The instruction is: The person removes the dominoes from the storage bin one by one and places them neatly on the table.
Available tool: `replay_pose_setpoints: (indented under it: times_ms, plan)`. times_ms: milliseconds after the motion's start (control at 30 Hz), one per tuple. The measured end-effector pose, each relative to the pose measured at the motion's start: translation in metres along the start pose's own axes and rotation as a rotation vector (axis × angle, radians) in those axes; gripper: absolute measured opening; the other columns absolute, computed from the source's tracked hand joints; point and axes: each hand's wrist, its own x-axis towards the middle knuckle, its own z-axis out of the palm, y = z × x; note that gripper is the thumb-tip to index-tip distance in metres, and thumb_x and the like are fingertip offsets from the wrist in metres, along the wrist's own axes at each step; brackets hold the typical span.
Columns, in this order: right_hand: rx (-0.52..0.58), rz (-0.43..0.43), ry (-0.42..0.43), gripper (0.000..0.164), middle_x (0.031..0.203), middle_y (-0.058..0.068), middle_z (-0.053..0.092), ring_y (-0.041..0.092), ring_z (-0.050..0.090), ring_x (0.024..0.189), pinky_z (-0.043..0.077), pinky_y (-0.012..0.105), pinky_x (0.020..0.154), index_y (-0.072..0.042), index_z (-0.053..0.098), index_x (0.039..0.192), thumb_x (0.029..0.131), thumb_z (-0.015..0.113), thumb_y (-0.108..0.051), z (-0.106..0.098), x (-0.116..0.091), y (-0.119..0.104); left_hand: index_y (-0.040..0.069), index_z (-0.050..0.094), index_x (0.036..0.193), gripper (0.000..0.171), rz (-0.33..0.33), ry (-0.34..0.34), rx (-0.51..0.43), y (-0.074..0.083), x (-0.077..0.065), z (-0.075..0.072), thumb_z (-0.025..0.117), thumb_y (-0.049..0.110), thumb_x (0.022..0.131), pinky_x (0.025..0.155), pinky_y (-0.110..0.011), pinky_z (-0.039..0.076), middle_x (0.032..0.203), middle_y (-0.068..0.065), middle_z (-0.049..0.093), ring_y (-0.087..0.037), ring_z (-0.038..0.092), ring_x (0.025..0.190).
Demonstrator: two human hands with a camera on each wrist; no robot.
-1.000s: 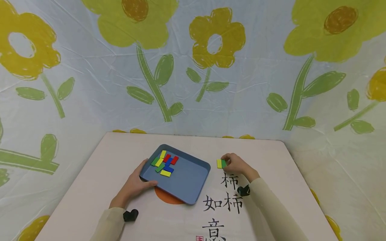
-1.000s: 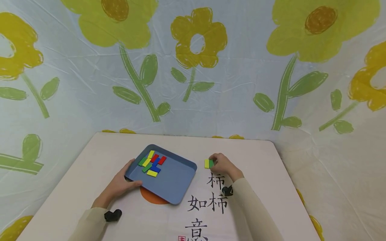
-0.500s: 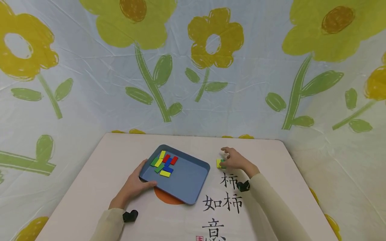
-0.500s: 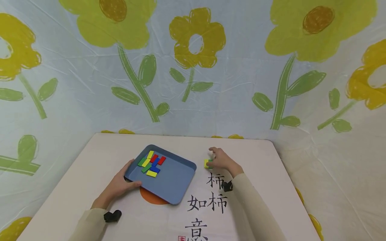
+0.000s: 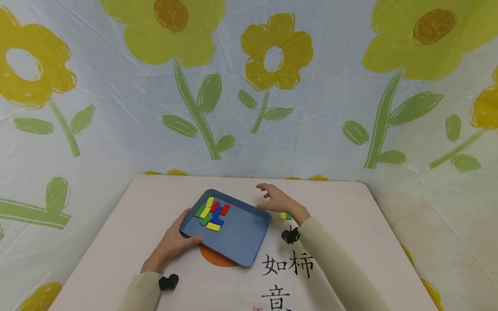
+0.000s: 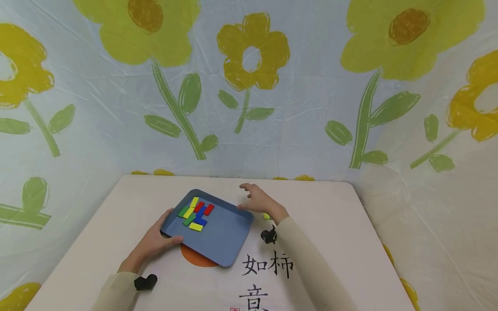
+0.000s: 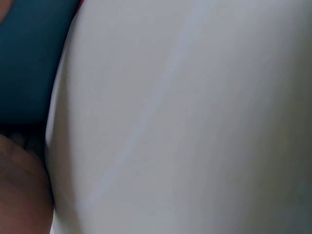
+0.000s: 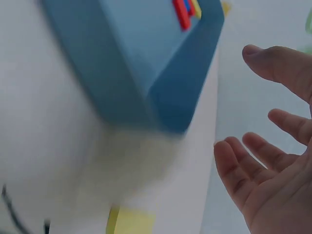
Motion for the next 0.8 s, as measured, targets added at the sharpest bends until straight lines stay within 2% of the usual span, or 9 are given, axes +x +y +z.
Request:
replay_pose_setpoints:
  times_ms: [200,367,500,600,800]
  plan:
    - [0.026,-0.060,-0.061,0.075,0.153,0.024,0.049,0.040,0.058,0.131,0.052,0.053,0.105,-0.009,0.043,0.155,0.091,0.080,-0.023,0.026,0.018,-0.028,0.027,0.012,0.167,0.119,0.010,0.014,-0.002,-0.002,-0.002,0.000,0.085,0.057,0.077,0.121,-0.069,0.025,0.171,-0.016,0.021,-0.044,0.024,0.155]
    - [0.011,-0.070,-0.128,0.077,0.150,0.021,0.053,0.038,0.061,0.128,0.053,0.052,0.106,-0.008,0.043,0.155,0.089,0.080,-0.021,0.049,0.032,-0.043,0.026,0.012,0.167,0.119,0.014,0.016,0.013,-0.002,-0.002,0.000,0.085,0.057,0.078,0.120,-0.070,0.026,0.170,-0.018,0.021,-0.045,0.026,0.154]
    - [-0.022,-0.083,-0.171,0.078,0.149,0.019,0.055,0.034,0.063,0.123,0.054,0.047,0.104,-0.007,0.042,0.155,0.089,0.081,-0.021,0.066,0.042,-0.047,0.028,0.013,0.167,0.118,0.019,0.020,0.004,0.000,-0.002,0.000,0.085,0.056,0.078,0.120,-0.069,0.027,0.170,-0.016,0.022,-0.043,0.026,0.154]
    - [-0.059,-0.095,-0.196,0.077,0.148,0.016,0.057,0.026,0.066,0.113,0.055,0.040,0.101,-0.007,0.043,0.155,0.089,0.081,-0.023,0.076,0.047,-0.048,0.027,0.012,0.167,0.118,0.025,0.016,0.007,0.001,-0.002,0.000,0.085,0.056,0.078,0.120,-0.069,0.026,0.171,-0.016,0.022,-0.044,0.026,0.154]
    - [-0.119,-0.100,-0.232,0.075,0.147,0.011,0.057,0.012,0.060,0.095,0.053,0.028,0.091,-0.010,0.043,0.156,0.092,0.079,-0.026,0.088,0.049,-0.048,0.027,0.012,0.167,0.119,0.018,0.004,0.015,0.000,0.000,0.000,0.084,0.058,0.078,0.122,-0.068,0.024,0.171,-0.016,0.021,-0.044,0.023,0.155]
